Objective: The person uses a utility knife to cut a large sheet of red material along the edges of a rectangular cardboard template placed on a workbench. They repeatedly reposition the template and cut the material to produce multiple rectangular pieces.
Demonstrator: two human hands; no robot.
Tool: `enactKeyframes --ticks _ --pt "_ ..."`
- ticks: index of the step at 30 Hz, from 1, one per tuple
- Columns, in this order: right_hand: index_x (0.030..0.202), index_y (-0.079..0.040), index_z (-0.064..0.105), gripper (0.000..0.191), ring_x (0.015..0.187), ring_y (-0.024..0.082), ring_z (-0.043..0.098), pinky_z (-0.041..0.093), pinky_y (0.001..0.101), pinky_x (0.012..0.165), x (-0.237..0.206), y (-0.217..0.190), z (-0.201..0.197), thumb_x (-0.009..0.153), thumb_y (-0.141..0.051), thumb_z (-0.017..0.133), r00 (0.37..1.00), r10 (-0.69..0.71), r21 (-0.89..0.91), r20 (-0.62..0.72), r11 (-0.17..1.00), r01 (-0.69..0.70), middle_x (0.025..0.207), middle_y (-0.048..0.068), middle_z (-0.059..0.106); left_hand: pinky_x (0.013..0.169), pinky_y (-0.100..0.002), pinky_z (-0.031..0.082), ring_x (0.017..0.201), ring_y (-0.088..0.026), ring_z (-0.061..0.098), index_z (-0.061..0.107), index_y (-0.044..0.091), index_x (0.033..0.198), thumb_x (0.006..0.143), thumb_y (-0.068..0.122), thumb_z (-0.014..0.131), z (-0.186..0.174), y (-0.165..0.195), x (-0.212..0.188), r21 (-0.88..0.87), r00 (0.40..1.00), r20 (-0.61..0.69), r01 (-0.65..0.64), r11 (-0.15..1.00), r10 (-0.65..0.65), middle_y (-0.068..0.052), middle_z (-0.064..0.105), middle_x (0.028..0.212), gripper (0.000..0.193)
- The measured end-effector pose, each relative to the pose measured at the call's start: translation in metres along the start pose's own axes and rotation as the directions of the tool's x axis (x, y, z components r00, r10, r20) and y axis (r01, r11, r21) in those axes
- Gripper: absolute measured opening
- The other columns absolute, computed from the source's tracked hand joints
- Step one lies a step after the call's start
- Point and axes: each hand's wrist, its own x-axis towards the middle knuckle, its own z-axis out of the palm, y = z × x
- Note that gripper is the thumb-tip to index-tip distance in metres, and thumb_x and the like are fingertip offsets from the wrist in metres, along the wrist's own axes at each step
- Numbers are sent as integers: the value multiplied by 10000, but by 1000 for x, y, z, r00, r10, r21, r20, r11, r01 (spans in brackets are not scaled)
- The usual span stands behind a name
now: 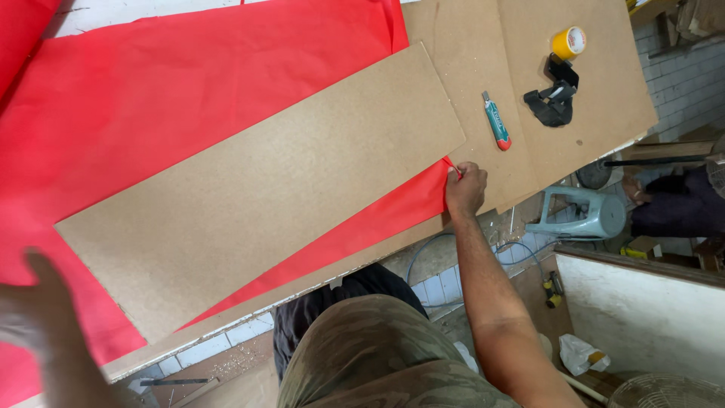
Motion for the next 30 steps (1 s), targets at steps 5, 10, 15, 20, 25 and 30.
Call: enactKeyframes --ticks 5,10,15,20,25,30 --pt "1028 -102 697 188 1100 353 552 494 481 908 2 11 -2 912 -199 808 983 -176 14 -58 984 177 1113 122 579 892 -635 366 1201 -466 372 341 -157 1496 819 604 858 38 63 -133 6 994 56 95 995 -95 -327 404 1339 1142" --pt "1027 -114 688 172 1093 340 538 497 468 901 12 16 -8 915 -186 796 986 -151 75 72 987 145 1117 114 571 940 -680 370 1210 -480 366 321 -109 1513 699 655 950 29 81 -143 -59 914 160 386 920 -373 -336 397 1308 1282" --pt "1115 -149 673 223 1092 340 534 499 471 889 19 24 -18 918 -183 773 973 -199 141 116 973 182 1115 106 570 1044 -651 386 1306 -487 404 404 -47 1443 609 654 974 -11 102 -120 -6 780 317 571 821 -540 -297 478 1358 1230" --pt "1126 -173 653 199 1093 329 558 516 486 854 26 38 -23 951 -219 736 957 -248 111 147 966 233 1086 84 585 644 -581 435 812 -299 629 636 -99 1164 887 425 891 -45 114 -126 -375 689 564 705 601 -456 -208 663 967 645" --pt "1148 -191 645 153 1099 338 576 520 505 843 29 49 -21 1005 -231 681 960 -241 92 142 969 230 1098 88 589 634 -506 474 787 -319 620 618 -33 1246 1021 325 820 -62 81 -136 -417 805 436 578 701 -403 -223 673 1000 468" --pt "1148 -161 642 171 1107 354 568 520 514 843 36 51 -15 1009 -258 657 970 -187 76 156 981 177 1123 97 594 595 -476 451 767 -286 598 611 -21 1234 1023 299 817 -104 4 -145 -399 804 426 579 711 -416 -196 655 972 435"
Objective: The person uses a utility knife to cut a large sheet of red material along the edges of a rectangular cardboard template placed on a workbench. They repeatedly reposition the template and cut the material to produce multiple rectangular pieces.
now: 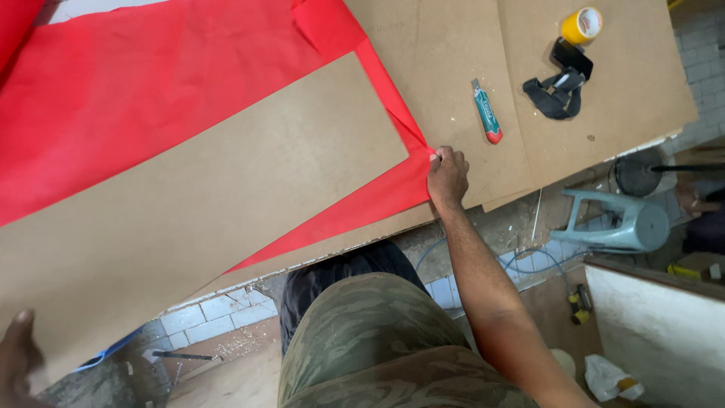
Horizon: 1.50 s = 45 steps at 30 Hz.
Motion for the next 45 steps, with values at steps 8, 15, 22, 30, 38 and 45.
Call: enactKeyframes --ticks 8,15,22,30,38,45 --pt "1086 -87 615 253 1086 368 576 523 522 844 -6 -20 9 1021 -326 671 998 51 -112 -32 992 -54 1112 130 578 533 -430 414 735 -232 562 599 -2 1216 1025 258 812 -45 -28 41 78 1000 29 -2 997 0 -154 627 927 386" --pt "1073 -78 611 255 1079 384 578 518 524 840 -5 -21 13 1013 -313 690 1000 11 -101 -17 995 -13 1099 154 576 479 -388 381 708 -185 530 589 15 1200 1027 221 808 -3 -9 58 91 971 51 -238 967 234 -117 603 887 347" --pt "1055 -82 625 225 1073 376 583 496 520 878 3 -13 7 1034 -299 681 993 107 -27 50 994 -106 1104 154 589 613 -337 435 779 -145 550 592 25 1271 989 159 791 32 4 55 -28 945 111 -306 952 307 -52 621 905 371" --pt "1087 -60 611 185 1074 381 567 496 510 873 -1 -23 1 1024 -221 675 999 40 -7 22 999 -40 1093 169 577 544 -394 385 713 -191 540 593 11 1264 1022 229 809 -39 -21 91 103 991 85 -107 989 98 -108 613 918 391" --pt "1052 -50 605 177 1054 376 563 493 495 870 2 -8 9 1003 -191 700 1000 14 36 9 999 -15 1078 171 578 401 -412 339 642 -208 513 615 23 1258 977 300 842 28 17 71 142 985 -43 -157 977 165 -102 575 881 455" --pt "1155 -34 603 187 1037 346 596 501 457 910 5 -2 -3 991 -83 678 998 -59 232 -15 971 61 1111 159 583 760 -488 481 957 -294 522 673 87 1410 828 267 925 77 16 72 347 848 -165 -428 834 504 -182 537 1114 659"
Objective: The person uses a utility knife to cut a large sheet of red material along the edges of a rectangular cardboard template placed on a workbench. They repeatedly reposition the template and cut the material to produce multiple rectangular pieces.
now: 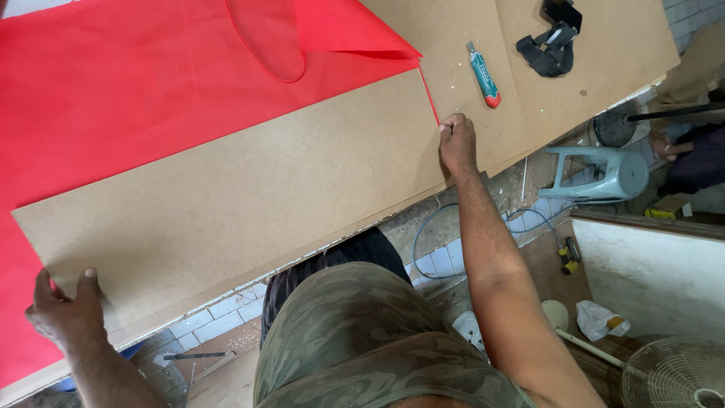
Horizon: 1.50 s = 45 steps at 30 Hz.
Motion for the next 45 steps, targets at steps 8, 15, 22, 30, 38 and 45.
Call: enactKeyframes --ticks 8,15,22,30,38,45 --pt "1256 -41 636 353 1150 358 572 498 452 961 -80 -5 -35 937 -79 781 961 -253 -121 -110 963 239 1230 156 595 1012 -451 509 1180 -314 560 608 -70 1331 821 441 939 -19 -64 -49 142 930 159 -354 924 332 -191 684 1146 793" --pt "1335 7 636 585 1265 352 564 485 444 1050 -89 49 -59 810 -103 868 952 -286 33 110 958 284 1371 164 607 1038 -379 570 1064 -289 682 633 -68 1306 855 232 904 -21 -59 -61 -24 859 375 -368 930 349 -216 673 1130 605" --pt "1256 -5 695 476 1228 279 603 536 378 1005 -77 76 -59 819 -75 870 973 -176 127 149 979 158 1291 139 616 1062 -412 558 1063 -307 741 652 -120 1267 890 128 856 -13 -35 -54 -91 769 544 -344 935 335 -252 739 1098 495" --pt "1109 -28 762 278 990 182 689 579 299 789 -79 86 -48 848 -57 852 998 -46 231 30 972 38 1166 86 667 1091 -383 529 1092 -294 676 613 -133 1279 912 198 872 -8 -31 -81 -9 821 354 -477 879 449 -257 700 1165 559" --pt "1108 0 763 229 1005 219 697 583 322 849 -79 89 -42 886 -12 816 982 -178 216 -63 958 187 1123 116 681 1122 -412 546 1111 -297 681 663 -67 1304 927 240 866 -8 -33 -81 84 822 399 -473 877 405 -231 741 1183 526" --pt "1080 2 763 207 1017 256 697 575 349 867 -84 86 -37 879 -2 811 983 -173 167 -68 969 182 1116 133 699 982 -407 541 1103 -298 625 665 -11 1276 918 340 882 -16 -42 -93 127 891 259 -415 901 374 -186 629 1178 546"
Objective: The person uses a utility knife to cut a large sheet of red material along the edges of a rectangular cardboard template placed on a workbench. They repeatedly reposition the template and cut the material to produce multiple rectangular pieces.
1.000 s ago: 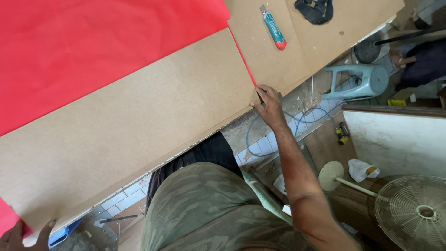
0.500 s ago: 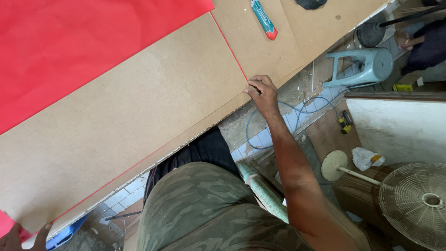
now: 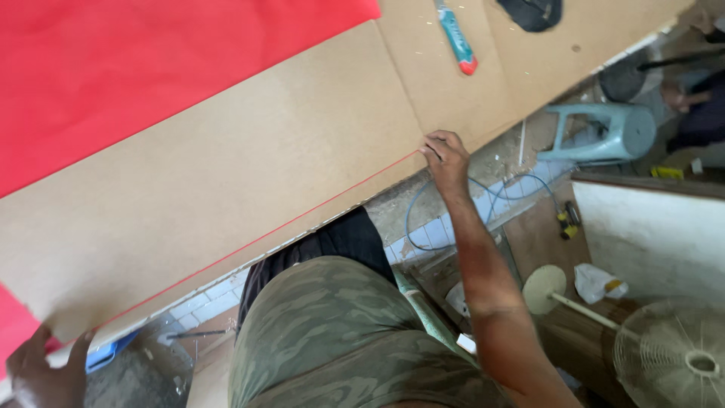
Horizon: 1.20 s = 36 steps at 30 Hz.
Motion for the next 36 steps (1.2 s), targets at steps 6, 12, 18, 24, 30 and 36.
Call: enactKeyframes --ticks 6,12,18,24,30,36 --pt "1137 8 763 257 1106 304 670 562 395 962 -9 -20 14 886 27 814 987 -109 -94 118 988 120 1177 151 687 998 -468 539 1196 -368 632 691 34 1349 860 362 921 -15 -25 -2 -155 984 -23 171 973 -177 -204 618 1277 632" --pt "1174 21 761 253 1147 266 672 579 359 964 -22 -24 23 935 93 803 984 -74 -49 165 995 83 1236 151 662 1014 -490 509 1202 -376 600 682 45 1370 795 284 929 -21 -32 -4 -175 975 -54 201 964 -214 -200 632 1272 670" --pt "1182 28 763 243 1155 262 675 587 355 999 -22 -16 22 955 105 804 979 -113 -79 168 989 127 1234 148 657 1017 -500 502 1218 -388 588 673 42 1340 797 265 925 -17 -35 -3 -177 985 -55 152 972 -164 -205 630 1275 639" --pt "1175 30 755 217 1202 262 675 598 339 1007 -24 -23 22 972 98 787 983 -64 -66 172 995 76 1262 154 649 1009 -500 511 1200 -387 599 671 33 1329 806 259 922 -13 -43 -6 -170 985 -46 154 973 -164 -210 627 1264 622" --pt "1158 35 752 193 1184 265 678 596 339 984 -22 -30 21 980 99 789 982 -92 -103 163 989 110 1241 161 657 1017 -497 519 1217 -377 599 674 28 1320 809 257 919 -13 -44 -7 -162 988 -60 133 978 -144 -208 637 1254 612" --pt "1165 22 747 207 1122 293 676 591 369 918 -16 -30 22 970 78 787 985 -134 -75 113 987 143 1232 171 673 974 -491 547 1156 -358 642 695 56 1343 839 316 912 -17 -38 -9 -136 984 -26 170 976 -175 -192 646 1266 607"
